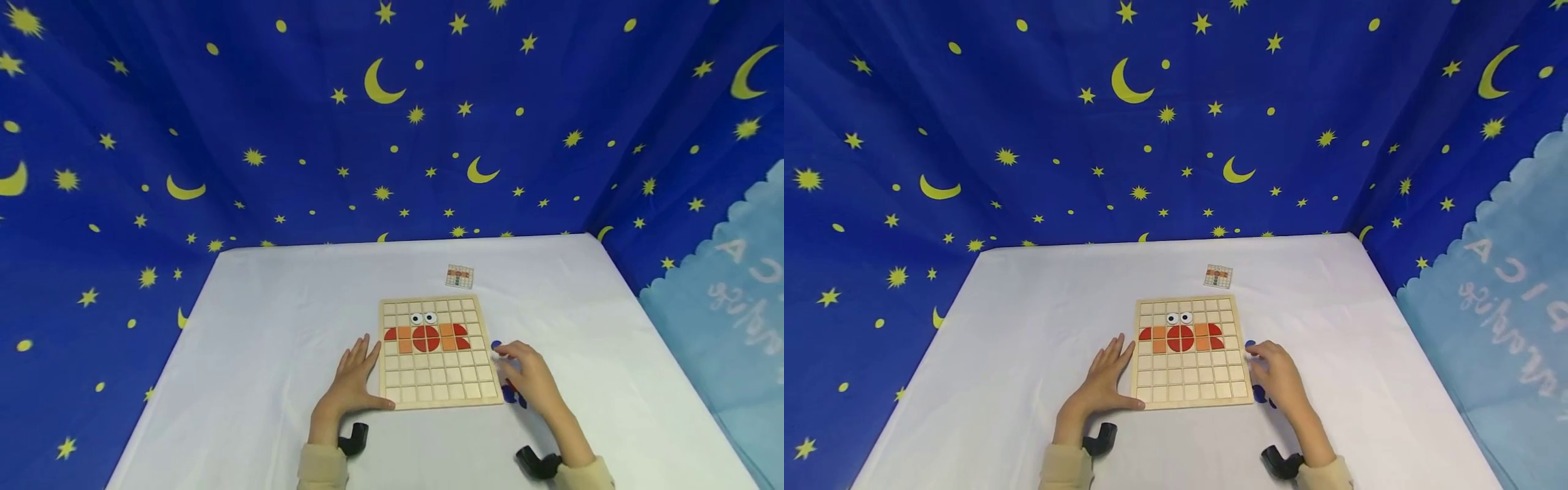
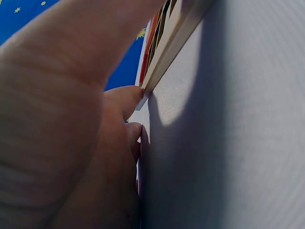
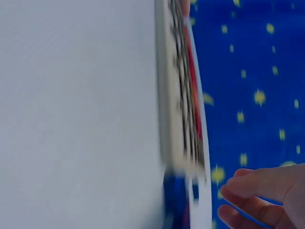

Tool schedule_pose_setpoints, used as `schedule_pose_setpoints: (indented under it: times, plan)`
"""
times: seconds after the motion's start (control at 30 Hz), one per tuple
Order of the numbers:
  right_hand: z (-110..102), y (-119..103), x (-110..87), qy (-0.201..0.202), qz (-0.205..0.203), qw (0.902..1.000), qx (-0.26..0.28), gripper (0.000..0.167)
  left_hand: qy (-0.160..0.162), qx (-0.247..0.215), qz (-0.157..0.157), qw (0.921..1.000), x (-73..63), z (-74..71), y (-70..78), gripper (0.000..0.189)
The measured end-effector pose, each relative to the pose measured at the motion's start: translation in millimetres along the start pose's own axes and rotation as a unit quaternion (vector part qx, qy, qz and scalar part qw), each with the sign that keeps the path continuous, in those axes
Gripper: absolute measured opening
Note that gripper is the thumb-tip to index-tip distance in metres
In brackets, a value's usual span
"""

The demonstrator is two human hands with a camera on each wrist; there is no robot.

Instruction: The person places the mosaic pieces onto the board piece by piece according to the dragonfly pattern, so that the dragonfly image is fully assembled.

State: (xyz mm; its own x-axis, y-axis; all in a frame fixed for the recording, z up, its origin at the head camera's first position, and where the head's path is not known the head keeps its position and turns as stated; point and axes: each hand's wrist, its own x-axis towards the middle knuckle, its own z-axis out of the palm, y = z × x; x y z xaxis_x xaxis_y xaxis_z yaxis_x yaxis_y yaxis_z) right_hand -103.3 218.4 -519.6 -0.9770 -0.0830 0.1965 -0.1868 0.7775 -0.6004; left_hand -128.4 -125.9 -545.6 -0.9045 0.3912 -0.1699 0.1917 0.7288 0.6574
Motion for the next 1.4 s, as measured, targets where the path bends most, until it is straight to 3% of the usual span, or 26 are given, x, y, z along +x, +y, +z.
schedule_pose_setpoints:
  times: [0.13, 0.33, 0.53, 0.67, 0.87, 1.07, 1.2, 1.4]
  plan:
    - [-14, 19, -19.5, -0.009, 0.041, 0.9987, -0.028, 0.029, 0.005, -0.006, 0.004, 1.0, -2.3, -0.8, -1.8, 0.122]
    - [-9, 29, -31.2, -0.013, 0.034, 0.9993, -0.01, 0.03, 0.019, -0.002, -0.001, 0.9998, -5.7, -2.3, -5.3, 0.122]
    - [1, 25, -32.8, -0.03, 0.025, 0.9992, -0.007, 0.035, 0.004, -0.011, -0.001, 0.9999, -4.3, 2.5, -5.2, 0.123]
    - [2, 25, -29.9, -0.036, 0.022, 0.9984, -0.037, 0.033, -0.005, -0.006, 0.001, 1.0, -2.8, 6.4, -4.0, 0.123]
    - [0, 33, -20.8, -0.001, 0.035, 0.9967, -0.073, 0.026, 0.004, -0.002, 0.0, 1.0, 1.9, 5.2, -0.8, 0.122]
    - [-7, 42, -18.5, 0.045, 0.077, 0.9951, -0.043, 0.019, 0.004, -0.001, 0.003, 1.0, 4.1, 3.1, -0.4, 0.122]
    - [-15, 44, -22.7, 0.03, 0.097, 0.9947, -0.016, 0.023, 0.006, -0.001, 0.003, 1.0, 3.2, 3.7, -0.4, 0.122]
    - [-16, 41, -33.5, 0.011, 0.094, 0.9949, -0.036, 0.031, 0.006, 0.0, 0.001, 1.0, 2.2, 4.3, 0.2, 0.123]
